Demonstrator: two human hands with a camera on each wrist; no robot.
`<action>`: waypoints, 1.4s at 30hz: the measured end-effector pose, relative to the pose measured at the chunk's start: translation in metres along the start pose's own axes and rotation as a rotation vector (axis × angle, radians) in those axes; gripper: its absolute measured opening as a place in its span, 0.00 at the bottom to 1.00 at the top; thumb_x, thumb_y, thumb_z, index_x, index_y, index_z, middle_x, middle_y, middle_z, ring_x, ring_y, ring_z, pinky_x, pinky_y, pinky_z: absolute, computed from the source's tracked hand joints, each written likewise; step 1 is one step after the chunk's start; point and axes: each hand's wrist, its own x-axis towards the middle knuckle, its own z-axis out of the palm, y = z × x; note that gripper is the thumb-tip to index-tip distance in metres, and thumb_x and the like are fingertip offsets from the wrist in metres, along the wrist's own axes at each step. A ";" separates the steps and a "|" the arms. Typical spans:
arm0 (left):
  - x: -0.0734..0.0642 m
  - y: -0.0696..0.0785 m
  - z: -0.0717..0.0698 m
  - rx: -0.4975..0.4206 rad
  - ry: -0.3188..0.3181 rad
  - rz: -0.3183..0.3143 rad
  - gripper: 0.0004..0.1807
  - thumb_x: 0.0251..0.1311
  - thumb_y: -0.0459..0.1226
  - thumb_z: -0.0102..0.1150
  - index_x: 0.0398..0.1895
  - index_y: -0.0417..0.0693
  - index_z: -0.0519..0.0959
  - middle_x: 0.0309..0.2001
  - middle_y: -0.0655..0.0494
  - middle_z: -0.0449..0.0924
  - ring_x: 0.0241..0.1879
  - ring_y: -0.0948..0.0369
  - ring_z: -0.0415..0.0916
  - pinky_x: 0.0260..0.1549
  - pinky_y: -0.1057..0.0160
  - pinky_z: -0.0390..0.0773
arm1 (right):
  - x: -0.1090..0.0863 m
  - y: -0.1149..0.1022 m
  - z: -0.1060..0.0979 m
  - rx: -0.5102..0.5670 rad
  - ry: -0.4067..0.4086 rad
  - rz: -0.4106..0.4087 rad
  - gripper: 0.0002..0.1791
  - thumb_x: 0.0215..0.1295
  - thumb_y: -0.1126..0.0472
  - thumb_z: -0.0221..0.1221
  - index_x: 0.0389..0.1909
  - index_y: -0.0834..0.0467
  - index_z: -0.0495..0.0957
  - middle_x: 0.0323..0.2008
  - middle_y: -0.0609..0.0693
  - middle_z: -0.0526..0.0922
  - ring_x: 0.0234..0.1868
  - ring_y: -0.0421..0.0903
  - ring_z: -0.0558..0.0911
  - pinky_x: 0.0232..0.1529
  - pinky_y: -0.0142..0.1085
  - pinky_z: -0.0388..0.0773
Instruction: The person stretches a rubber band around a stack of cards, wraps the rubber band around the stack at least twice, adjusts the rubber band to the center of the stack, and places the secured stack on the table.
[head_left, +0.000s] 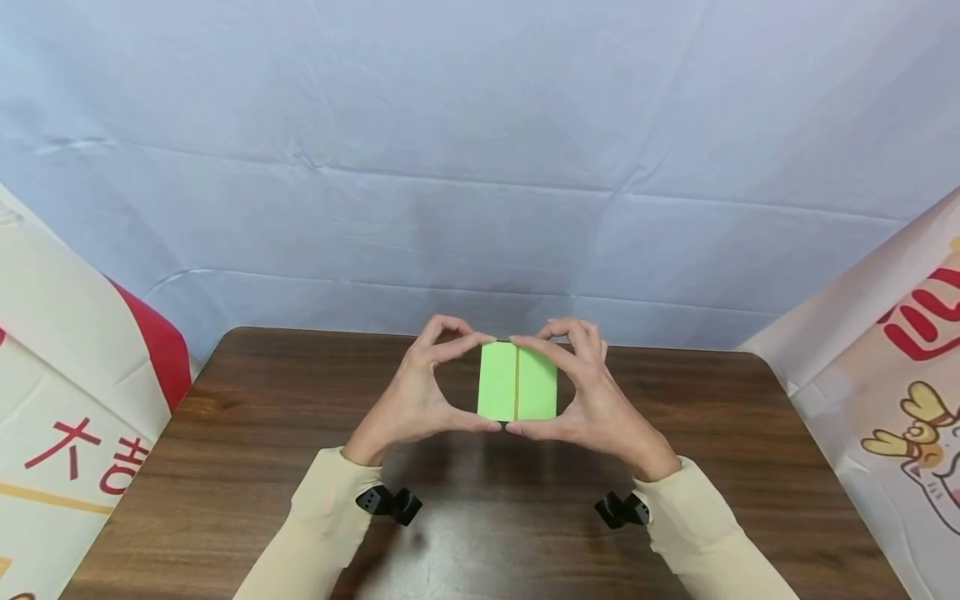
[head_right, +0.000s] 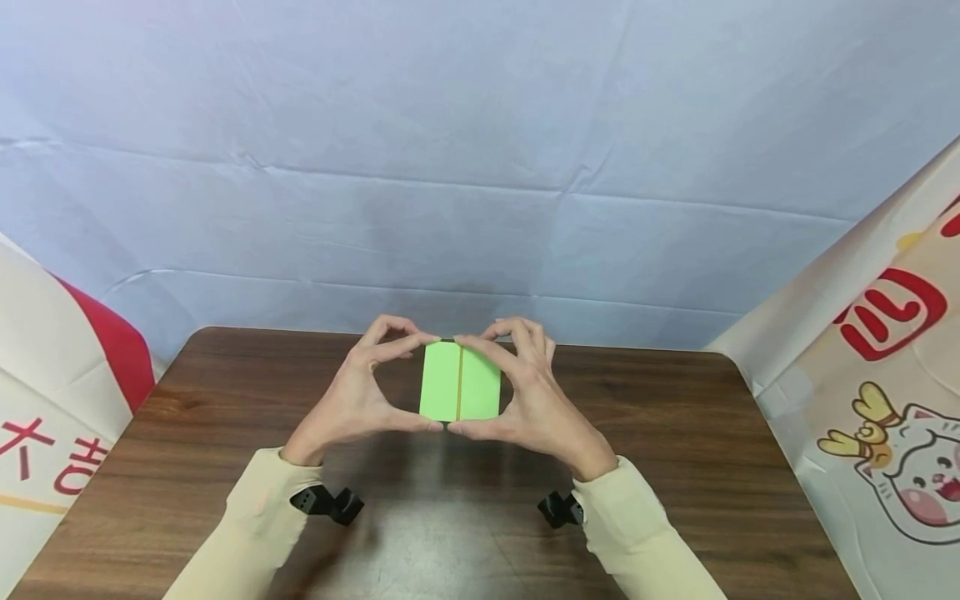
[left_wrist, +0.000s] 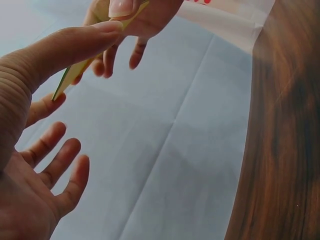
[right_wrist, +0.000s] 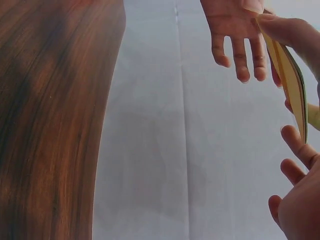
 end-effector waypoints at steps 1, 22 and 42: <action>0.000 0.000 0.000 -0.002 0.001 -0.003 0.47 0.29 0.43 0.90 0.63 0.54 0.81 0.54 0.56 0.66 0.56 0.58 0.65 0.55 0.51 0.72 | 0.000 0.000 0.000 -0.001 0.002 0.004 0.51 0.34 0.48 0.85 0.66 0.47 0.76 0.58 0.49 0.66 0.63 0.52 0.58 0.56 0.55 0.54; -0.005 -0.008 0.001 -0.003 -0.005 -0.077 0.48 0.30 0.42 0.90 0.64 0.57 0.79 0.53 0.57 0.66 0.57 0.57 0.65 0.56 0.48 0.73 | -0.007 0.005 -0.005 0.005 -0.038 0.103 0.58 0.32 0.46 0.86 0.71 0.43 0.69 0.58 0.46 0.67 0.64 0.48 0.60 0.57 0.55 0.55; -0.018 -0.030 0.004 0.318 -0.139 -0.195 0.50 0.33 0.51 0.88 0.66 0.52 0.78 0.55 0.55 0.67 0.56 0.53 0.66 0.49 0.49 0.76 | -0.020 0.034 0.028 0.072 -0.090 0.231 0.47 0.33 0.48 0.86 0.60 0.47 0.75 0.57 0.45 0.70 0.61 0.50 0.62 0.55 0.54 0.55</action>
